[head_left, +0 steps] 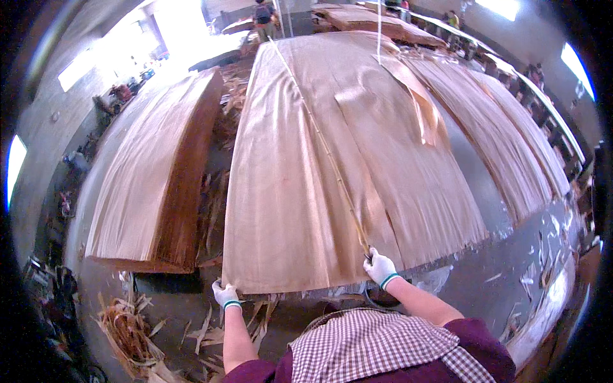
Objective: The person uses a cutting tool to trim and shape large sheets of wood veneer on a factory table, handling pieces by hand and clearing away scrap.
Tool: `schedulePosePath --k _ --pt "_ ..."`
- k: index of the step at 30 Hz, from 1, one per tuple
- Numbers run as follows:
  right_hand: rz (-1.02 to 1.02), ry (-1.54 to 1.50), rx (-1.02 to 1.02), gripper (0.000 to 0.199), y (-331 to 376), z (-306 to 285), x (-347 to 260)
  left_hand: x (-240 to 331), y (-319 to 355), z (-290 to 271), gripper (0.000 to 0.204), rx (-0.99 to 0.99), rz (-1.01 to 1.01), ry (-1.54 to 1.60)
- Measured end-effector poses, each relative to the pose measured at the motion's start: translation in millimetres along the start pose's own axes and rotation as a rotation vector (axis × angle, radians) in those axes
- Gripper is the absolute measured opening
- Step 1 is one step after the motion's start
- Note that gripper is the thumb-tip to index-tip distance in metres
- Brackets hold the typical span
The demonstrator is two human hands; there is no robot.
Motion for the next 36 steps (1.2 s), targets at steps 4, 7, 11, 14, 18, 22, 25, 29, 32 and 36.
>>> schedulePosePath --k 4,7,11,14,18,22,25,29,32,36 --pt "-0.052 -0.141 -0.007 0.041 -5 8 -25 -25 -25 -20 0.031 0.038 -0.029 0.128" --pt "-0.033 -0.187 0.020 0.038 -8 14 -10 6 7 12 0.035 -0.079 -0.058 0.152" --pt "-0.073 -0.273 -0.068 0.036 -23 11 -61 -30 -34 -24 0.048 -0.036 -0.076 -0.019" --pt "-0.145 -0.390 -0.075 0.037 2 4 -37 30 9 -21 0.049 -0.004 0.109 -0.280" --pt "-0.107 -0.573 -0.086 0.030 75 18 0 115 73 30 0.050 -0.304 0.563 -0.221" --pt "0.317 -0.600 -0.025 0.026 155 30 81 149 141 125 0.055 -0.819 0.931 -0.926" --pt "0.660 -0.671 0.291 0.031 202 39 176 186 225 149 0.058 -0.827 1.164 -1.174" --pt "0.856 -0.480 0.771 0.023 217 -6 256 163 243 161 0.067 -1.310 0.737 -1.369" --pt "0.934 -0.749 0.840 0.024 211 -12 280 196 290 154 0.044 -1.446 0.681 -1.118" --pt "0.542 -0.652 0.393 0.033 163 6 203 176 343 147 0.024 -1.721 0.260 -0.664"
Point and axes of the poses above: each hand's wrist, its own y-axis away from the middle knuckle, its own z-axis out of the palm, x = y × z, the point moved 8 cm from there along -y, towards the middle knuckle, and after that the axes turned 7 degrees about -z, right-handed, at the moved point
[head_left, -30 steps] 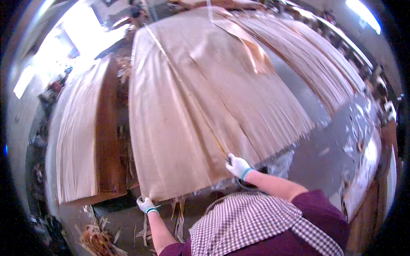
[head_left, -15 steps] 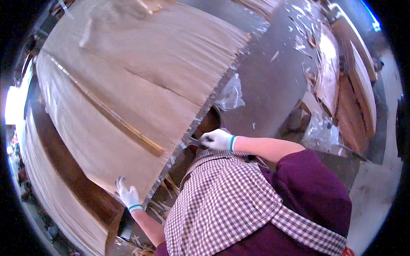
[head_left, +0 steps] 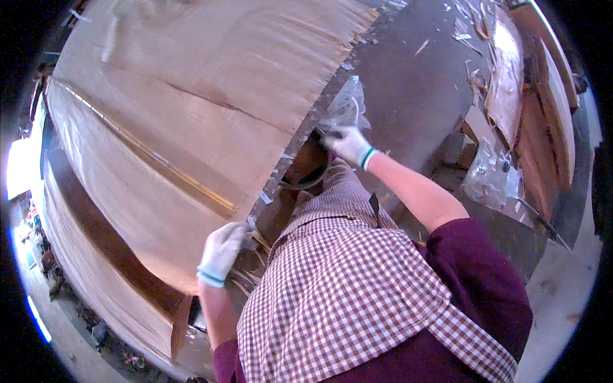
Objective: The person uses a cutting tool to trim and shape large sheets of wood veneer on a factory table, handling pieces by hand and clearing away scrap.
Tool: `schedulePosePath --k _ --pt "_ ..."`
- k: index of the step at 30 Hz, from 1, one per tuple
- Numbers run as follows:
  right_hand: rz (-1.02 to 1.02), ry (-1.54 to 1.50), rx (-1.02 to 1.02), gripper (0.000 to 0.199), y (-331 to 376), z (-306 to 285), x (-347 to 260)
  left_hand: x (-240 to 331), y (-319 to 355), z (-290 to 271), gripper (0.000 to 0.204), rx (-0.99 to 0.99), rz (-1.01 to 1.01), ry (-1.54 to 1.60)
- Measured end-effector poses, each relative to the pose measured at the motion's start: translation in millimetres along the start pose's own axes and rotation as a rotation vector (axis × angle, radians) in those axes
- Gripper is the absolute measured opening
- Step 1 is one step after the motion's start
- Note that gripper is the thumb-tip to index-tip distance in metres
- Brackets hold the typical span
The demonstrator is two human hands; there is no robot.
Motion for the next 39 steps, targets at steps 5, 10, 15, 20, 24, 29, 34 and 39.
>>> schedulePosePath --k 5,10,15,20,24,29,34,39 --pt "0.125 -0.276 -0.426 0.030 48 93 -37 -48 -26 76 0.030 -0.159 -0.057 0.184" --pt "0.021 -0.209 -0.710 0.052 61 163 -65 -144 -58 73 0.037 0.052 -0.237 0.714" --pt "0.421 -0.759 -0.738 0.033 97 171 -65 -138 -45 52 0.033 0.133 -0.125 0.724" --pt "0.515 -0.643 -0.645 0.016 85 114 -110 -73 -27 59 0.031 -0.026 0.008 0.680" --pt "0.282 -0.509 -0.669 0.014 69 89 -127 -8 -33 79 0.041 -0.258 0.091 0.794" --pt "0.081 -0.161 -0.709 0.022 51 45 -160 32 -55 89 0.030 -0.230 0.084 1.032" --pt "-0.140 -0.024 -0.693 0.026 17 18 -156 63 -64 86 0.020 -0.039 0.107 1.110" --pt "-0.345 0.286 -0.777 0.022 -41 5 -180 66 -83 40 0.016 0.493 0.360 0.918"
Point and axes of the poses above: each hand's wrist, its own y-axis away from the middle knuckle, its own z-axis out of the palm, x = y × z, the point moved 8 cm from there along -y, towards the middle knuckle, and after that the axes turned 7 degrees about -z, right-handed, at the moved point
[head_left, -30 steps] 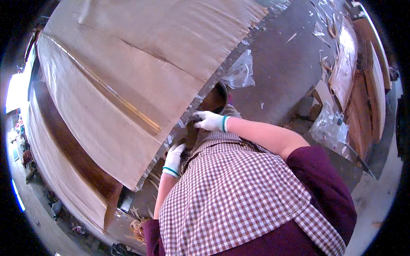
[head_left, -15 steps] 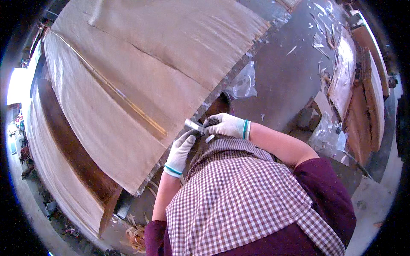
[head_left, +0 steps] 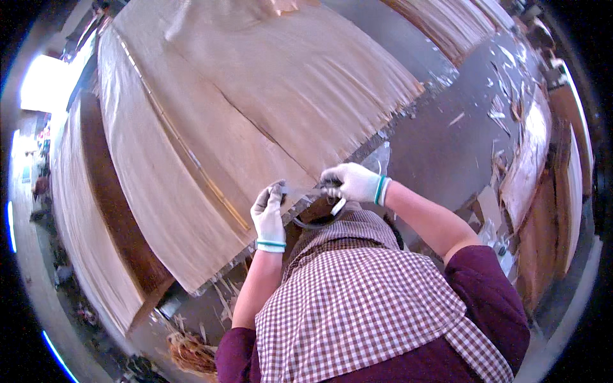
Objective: The person uses a cutting tool to trim and shape large sheets of wood veneer on a factory table, handling pieces by hand and clearing away scrap.
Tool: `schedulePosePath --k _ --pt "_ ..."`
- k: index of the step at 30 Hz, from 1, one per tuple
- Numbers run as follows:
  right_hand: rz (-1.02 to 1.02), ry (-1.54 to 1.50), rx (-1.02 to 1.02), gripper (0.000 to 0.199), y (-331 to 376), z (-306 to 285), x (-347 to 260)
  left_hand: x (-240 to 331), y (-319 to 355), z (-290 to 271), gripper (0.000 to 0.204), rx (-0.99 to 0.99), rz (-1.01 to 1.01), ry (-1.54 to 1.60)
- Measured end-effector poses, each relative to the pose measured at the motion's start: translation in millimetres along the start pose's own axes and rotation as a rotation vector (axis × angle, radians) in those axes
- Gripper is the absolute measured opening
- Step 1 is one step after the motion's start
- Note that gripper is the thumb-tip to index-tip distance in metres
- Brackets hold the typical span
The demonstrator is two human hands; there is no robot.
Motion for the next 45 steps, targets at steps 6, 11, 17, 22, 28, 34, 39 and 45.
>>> schedulePosePath --k 6,11,17,22,28,34,39,45 --pt "0.182 -0.583 -0.108 0.019 -62 -23 32 44 -38 12 0.012 0.422 0.599 -0.827" --pt "0.348 -0.502 -0.153 0.021 -84 -29 75 46 -65 20 0.040 0.630 0.618 -1.092" --pt "0.333 -0.491 -0.125 0.018 -87 -26 97 7 -56 47 0.067 0.097 0.709 -1.096" --pt "0.360 -0.545 -0.103 0.015 -86 -27 93 -4 -45 70 0.065 -0.013 0.635 -1.353" --pt "0.378 -0.764 0.190 0.040 -54 -19 84 -8 -44 84 0.058 0.039 0.560 -1.582" --pt "0.393 -0.465 0.069 0.021 -21 -14 33 0 -46 80 0.059 -0.010 0.557 -1.555" --pt "0.090 -0.436 0.095 0.021 -155 -96 -15 44 -84 17 0.071 0.112 0.547 -0.925" --pt "0.268 -0.363 -0.167 0.015 -302 -68 -6 119 -165 -3 0.090 0.271 0.715 -0.923"
Point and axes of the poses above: each hand's wrist, its own y-axis away from the middle knuckle, its own z-axis out of the palm, x = y × z, the point moved 8 cm from there along -y, towards the middle knuckle, and after that the axes turned 7 degrees about -z, right-handed, at the moved point
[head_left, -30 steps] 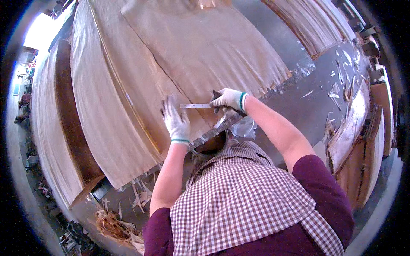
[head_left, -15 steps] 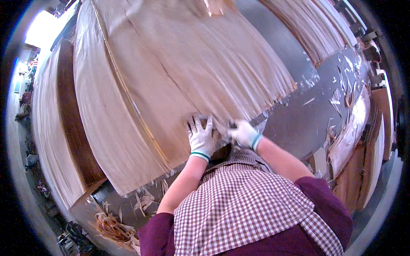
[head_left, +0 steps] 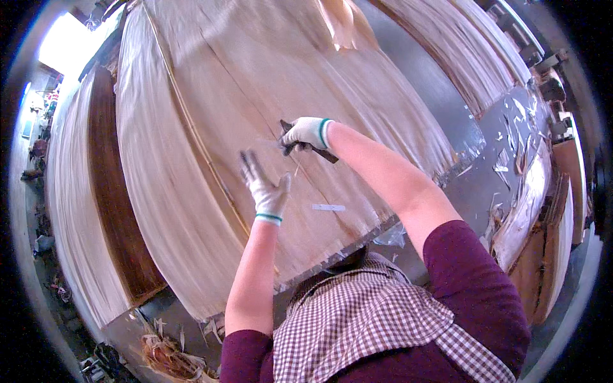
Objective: The person uses a cutting tool to trim and shape large sheets of wood veneer on a factory table, handling pieces by hand and clearing away scrap.
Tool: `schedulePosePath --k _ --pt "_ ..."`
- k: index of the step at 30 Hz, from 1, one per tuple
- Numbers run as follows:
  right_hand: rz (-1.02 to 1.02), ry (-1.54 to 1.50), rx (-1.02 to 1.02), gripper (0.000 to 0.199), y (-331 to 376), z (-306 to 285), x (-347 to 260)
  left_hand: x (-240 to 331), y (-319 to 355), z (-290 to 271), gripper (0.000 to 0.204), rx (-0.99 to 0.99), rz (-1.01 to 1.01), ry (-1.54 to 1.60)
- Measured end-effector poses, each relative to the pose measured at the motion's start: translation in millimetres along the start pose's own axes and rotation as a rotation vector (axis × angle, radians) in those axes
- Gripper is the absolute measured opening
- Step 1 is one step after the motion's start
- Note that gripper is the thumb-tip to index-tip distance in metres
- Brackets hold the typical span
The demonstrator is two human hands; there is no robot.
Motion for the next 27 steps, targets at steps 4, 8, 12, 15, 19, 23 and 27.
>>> schedulePosePath --k 4,8,12,15,19,23,27 --pt "0.092 0.568 0.104 0.019 -30 -8 2 -14 -27 42 0.068 -0.324 0.063 -0.338" --pt "0.081 0.294 0.302 0.032 14 -23 35 -10 -23 57 0.057 -0.297 0.154 -0.499" --pt "0.023 0.348 0.425 0.031 44 14 44 -8 -32 58 0.059 -0.284 0.195 -0.553" --pt "-0.001 -0.076 0.532 0.018 68 -25 26 0 -77 45 0.050 -0.526 0.127 -0.441" --pt "-0.107 -0.015 0.588 0.008 32 -106 -8 -51 -209 3 0.068 0.013 0.040 -0.529" --pt "-0.226 0.127 0.489 0.015 -73 -135 -80 -129 -284 -2 0.081 0.106 -0.323 -0.511" --pt "-0.325 -0.015 0.264 0.020 -178 -113 -150 -110 -286 29 0.085 0.001 -0.102 -0.544"
Point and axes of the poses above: each hand's wrist, its own y-axis away from the middle knuckle, its own z-axis out of the palm, x = y × z, the point moved 8 cm from there along -y, towards the middle knuckle, and after that the axes turned 7 degrees about -z, right-handed, at the moved point
